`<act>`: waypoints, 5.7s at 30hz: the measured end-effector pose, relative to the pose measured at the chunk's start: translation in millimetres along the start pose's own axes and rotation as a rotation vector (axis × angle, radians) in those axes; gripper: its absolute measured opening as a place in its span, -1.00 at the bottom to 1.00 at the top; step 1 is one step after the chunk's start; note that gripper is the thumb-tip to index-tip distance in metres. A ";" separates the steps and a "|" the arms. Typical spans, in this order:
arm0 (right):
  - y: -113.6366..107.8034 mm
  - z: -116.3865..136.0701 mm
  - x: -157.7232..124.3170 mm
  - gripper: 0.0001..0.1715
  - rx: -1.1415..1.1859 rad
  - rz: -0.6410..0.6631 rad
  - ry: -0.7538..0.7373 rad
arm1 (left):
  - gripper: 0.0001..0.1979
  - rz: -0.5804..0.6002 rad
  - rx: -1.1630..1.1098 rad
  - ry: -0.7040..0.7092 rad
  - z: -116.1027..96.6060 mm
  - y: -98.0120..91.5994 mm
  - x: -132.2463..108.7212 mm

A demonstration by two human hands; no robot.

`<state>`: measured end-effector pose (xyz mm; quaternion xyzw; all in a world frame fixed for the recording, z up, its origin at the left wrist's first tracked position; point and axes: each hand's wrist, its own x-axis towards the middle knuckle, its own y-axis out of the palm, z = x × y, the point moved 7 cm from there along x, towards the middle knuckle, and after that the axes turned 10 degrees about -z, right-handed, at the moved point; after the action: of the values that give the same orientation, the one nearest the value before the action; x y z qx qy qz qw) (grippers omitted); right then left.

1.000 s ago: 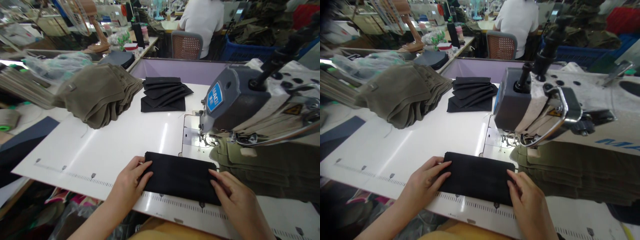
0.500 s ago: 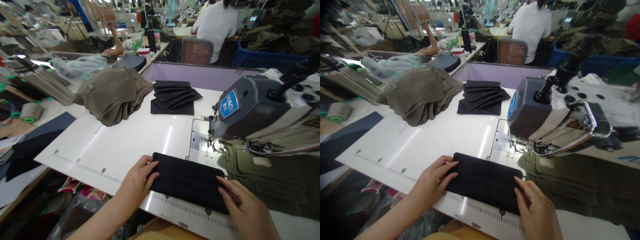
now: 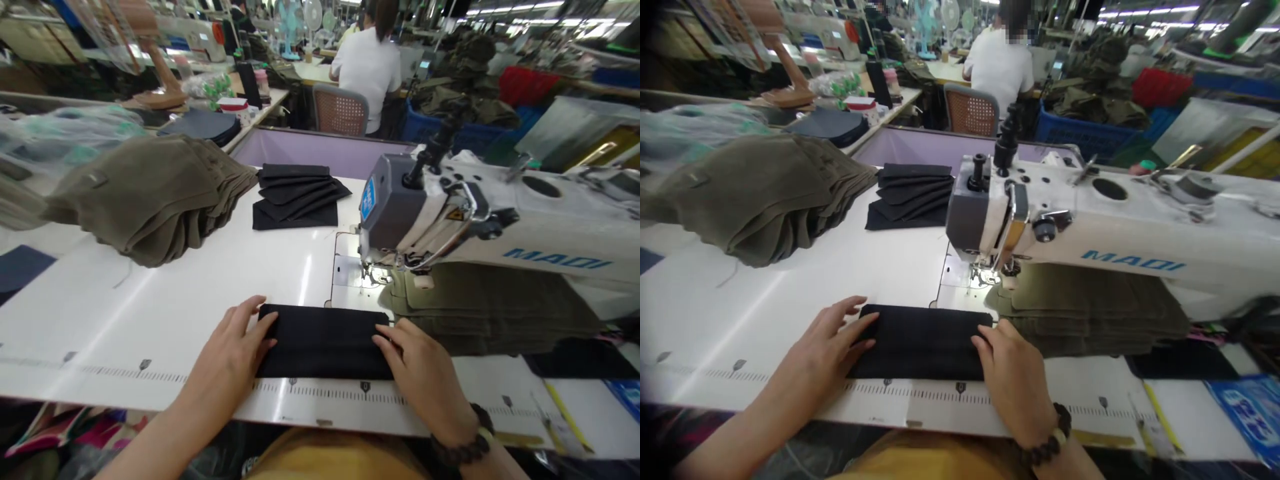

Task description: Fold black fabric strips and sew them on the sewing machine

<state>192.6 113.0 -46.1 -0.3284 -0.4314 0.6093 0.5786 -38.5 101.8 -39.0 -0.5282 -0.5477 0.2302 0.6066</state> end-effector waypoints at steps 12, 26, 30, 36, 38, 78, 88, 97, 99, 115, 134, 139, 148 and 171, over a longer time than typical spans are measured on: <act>-4.4 43.1 10.9 -0.78 -0.395 -0.076 -0.158 | -0.78 0.263 0.085 0.366 -75.6 25.8 35.5; 34.7 43.1 -15.7 -0.34 -0.096 0.026 -0.528 | -0.57 0.053 0.049 0.332 -82.1 40.6 5.5; 35.2 43.6 -16.3 -0.32 -0.122 0.019 -0.504 | -0.39 0.129 0.097 0.326 -55.3 41.9 3.1; 34.8 42.9 -14.2 -0.30 -0.108 0.012 -0.486 | -0.35 0.062 0.223 0.160 7.5 17.7 -5.7; 34.8 43.5 -15.5 -0.31 -0.095 0.016 -0.485 | -0.48 0.046 0.206 0.184 -2.7 10.2 -9.6; 0.2 -1.6 49.7 -0.65 -0.225 -0.036 -0.591 | -0.69 0.131 -0.129 0.441 -80.7 78.9 118.7; -0.7 -0.9 50.5 -0.66 -0.235 -0.043 -0.595 | -0.71 0.140 -0.124 0.431 -80.4 79.8 120.0; 0.6 -1.6 51.1 -0.65 -0.241 -0.052 -0.592 | -0.70 0.122 -0.143 0.445 -81.5 78.0 120.0; 1.0 -1.8 51.2 -0.65 -0.242 -0.045 -0.584 | -0.71 0.119 -0.143 0.446 -81.6 77.5 119.8; 2.3 2.7 41.4 -0.70 -0.052 0.002 -0.785 | -0.73 0.248 -0.240 0.598 -92.8 69.0 99.2; 1.5 -2.9 56.9 -0.64 -0.264 -0.070 -0.506 | -0.79 0.153 -0.230 0.505 -82.1 75.0 122.1; 2.5 -2.8 57.6 -0.63 -0.287 -0.056 -0.481 | -0.86 0.085 -0.192 0.479 -79.3 76.5 126.5; 2.7 -2.7 57.6 -0.63 -0.305 -0.051 -0.481 | -0.85 0.075 -0.172 0.477 -78.8 76.5 127.6; 2.3 -3.5 57.0 -0.60 -0.253 -0.047 -0.483 | -0.73 0.355 -0.007 0.451 -97.8 70.1 110.2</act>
<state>188.3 170.0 -44.0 -0.2329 -0.6372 0.5977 0.4272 103.7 181.9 -39.7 -0.6557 -0.2985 0.2077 0.6616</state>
